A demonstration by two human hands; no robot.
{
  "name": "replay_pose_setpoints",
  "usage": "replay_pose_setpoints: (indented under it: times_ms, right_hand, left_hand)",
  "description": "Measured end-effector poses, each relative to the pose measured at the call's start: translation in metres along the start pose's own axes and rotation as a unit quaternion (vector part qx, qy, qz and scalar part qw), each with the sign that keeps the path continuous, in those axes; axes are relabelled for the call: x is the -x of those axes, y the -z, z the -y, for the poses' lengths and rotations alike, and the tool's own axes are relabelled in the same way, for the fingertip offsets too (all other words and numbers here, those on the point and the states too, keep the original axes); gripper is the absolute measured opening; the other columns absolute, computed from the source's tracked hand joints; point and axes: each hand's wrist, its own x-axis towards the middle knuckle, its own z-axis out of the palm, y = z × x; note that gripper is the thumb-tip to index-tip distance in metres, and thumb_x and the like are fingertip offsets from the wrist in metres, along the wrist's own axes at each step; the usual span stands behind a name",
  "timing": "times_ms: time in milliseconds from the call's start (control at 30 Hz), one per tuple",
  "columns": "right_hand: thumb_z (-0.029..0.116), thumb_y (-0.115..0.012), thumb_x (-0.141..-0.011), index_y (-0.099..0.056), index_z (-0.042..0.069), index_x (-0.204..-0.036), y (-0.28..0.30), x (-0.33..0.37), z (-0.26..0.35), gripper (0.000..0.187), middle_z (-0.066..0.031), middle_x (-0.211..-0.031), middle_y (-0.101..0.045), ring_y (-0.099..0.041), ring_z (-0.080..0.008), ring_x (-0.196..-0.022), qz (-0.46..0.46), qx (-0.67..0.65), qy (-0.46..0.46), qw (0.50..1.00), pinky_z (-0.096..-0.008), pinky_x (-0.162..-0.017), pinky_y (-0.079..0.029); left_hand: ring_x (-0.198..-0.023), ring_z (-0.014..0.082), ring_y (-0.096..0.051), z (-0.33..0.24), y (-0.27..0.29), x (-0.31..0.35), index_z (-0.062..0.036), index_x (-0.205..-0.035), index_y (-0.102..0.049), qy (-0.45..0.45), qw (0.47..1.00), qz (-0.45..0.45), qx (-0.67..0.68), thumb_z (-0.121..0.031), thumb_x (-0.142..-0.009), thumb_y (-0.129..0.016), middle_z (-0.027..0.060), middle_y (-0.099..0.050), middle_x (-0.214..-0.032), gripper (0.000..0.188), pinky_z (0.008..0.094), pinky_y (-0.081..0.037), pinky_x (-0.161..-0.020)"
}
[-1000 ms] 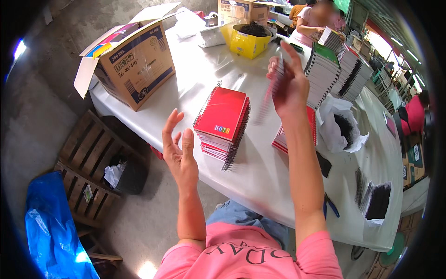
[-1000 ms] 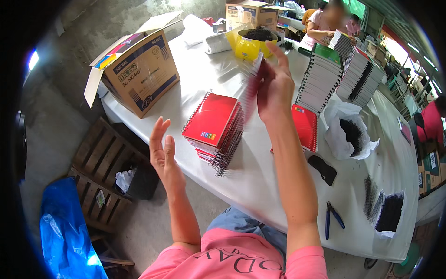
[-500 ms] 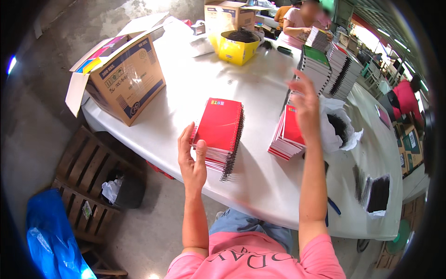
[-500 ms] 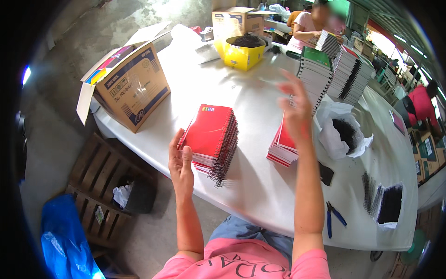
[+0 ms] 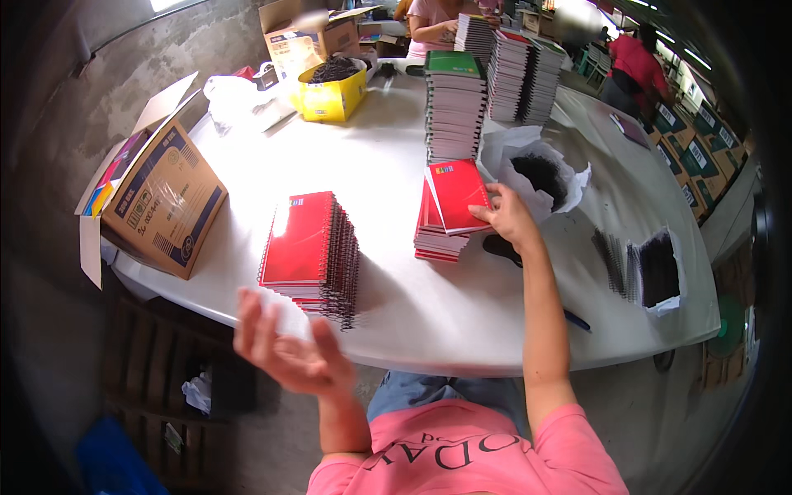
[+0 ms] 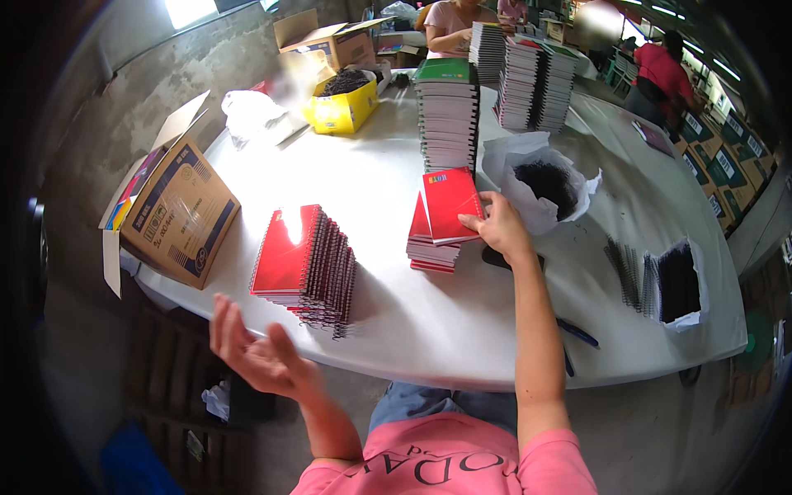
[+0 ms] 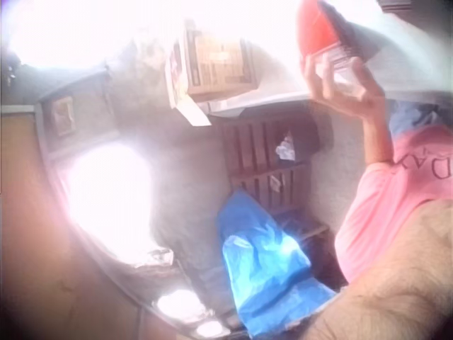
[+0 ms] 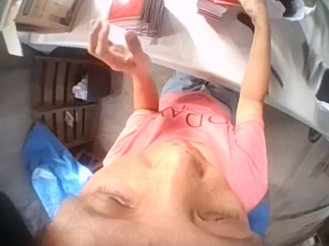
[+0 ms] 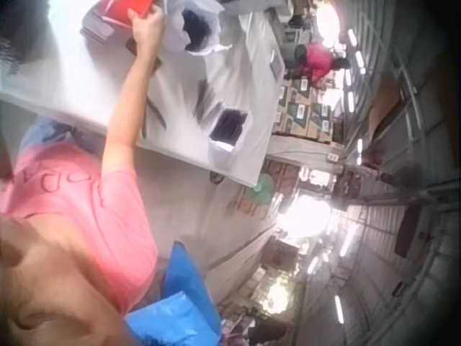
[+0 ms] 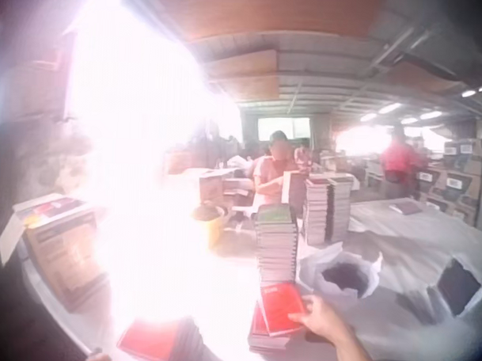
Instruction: The person inserts a spiral binding through the pre-punched holes of several red notebooks and trims the excess wire using a pair of pliers.
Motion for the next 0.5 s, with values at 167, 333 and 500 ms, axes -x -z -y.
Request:
replay_pose_setpoints:
  times_ms: [167,333,500]
  right_hand:
    - [0.017,-0.074,-0.078,-0.048,-0.008,-0.119,0.008,-0.016,-0.002,0.054,-0.0209,-0.103,-0.064,-0.064,-0.0237,-0.093,0.021,-0.02,-0.047,0.999,-0.0312,-0.079,-0.05]
    - [0.013,-0.073,-0.077,-0.053,-0.001,-0.115,-0.001,0.006,0.021,0.045,-0.0216,-0.107,-0.063,-0.062,-0.0316,-0.101,-0.31,0.218,0.269,0.885,-0.0364,-0.087,-0.048]
    - [0.005,-0.066,-0.078,-0.054,0.005,-0.111,0.024,0.092,0.057,0.035,-0.0167,-0.078,-0.065,-0.065,-0.0341,-0.072,-0.109,-0.002,0.204,0.973,-0.0397,-0.067,-0.051]
  left_hand:
    - [-0.111,0.0352,-0.053,-0.033,-0.059,0.019,-0.0068,-0.116,-0.061,0.021,0.964,0.239,0.113,-0.007,-0.075,-0.069,0.0149,-0.054,-0.118,0.042,0.042,-0.045,-0.09]
    - [-0.12,0.039,-0.045,-0.023,-0.113,0.052,-0.0093,-0.14,-0.036,0.018,0.91,0.409,0.06,-0.025,-0.083,-0.068,0.0207,-0.04,-0.135,0.067,0.0466,-0.04,-0.095]
    - [-0.129,0.0469,-0.033,-0.059,-0.088,0.046,0.004,-0.133,-0.04,-0.087,0.964,0.252,0.016,-0.03,-0.089,-0.061,0.0254,-0.04,-0.136,0.059,0.0568,-0.033,-0.102]
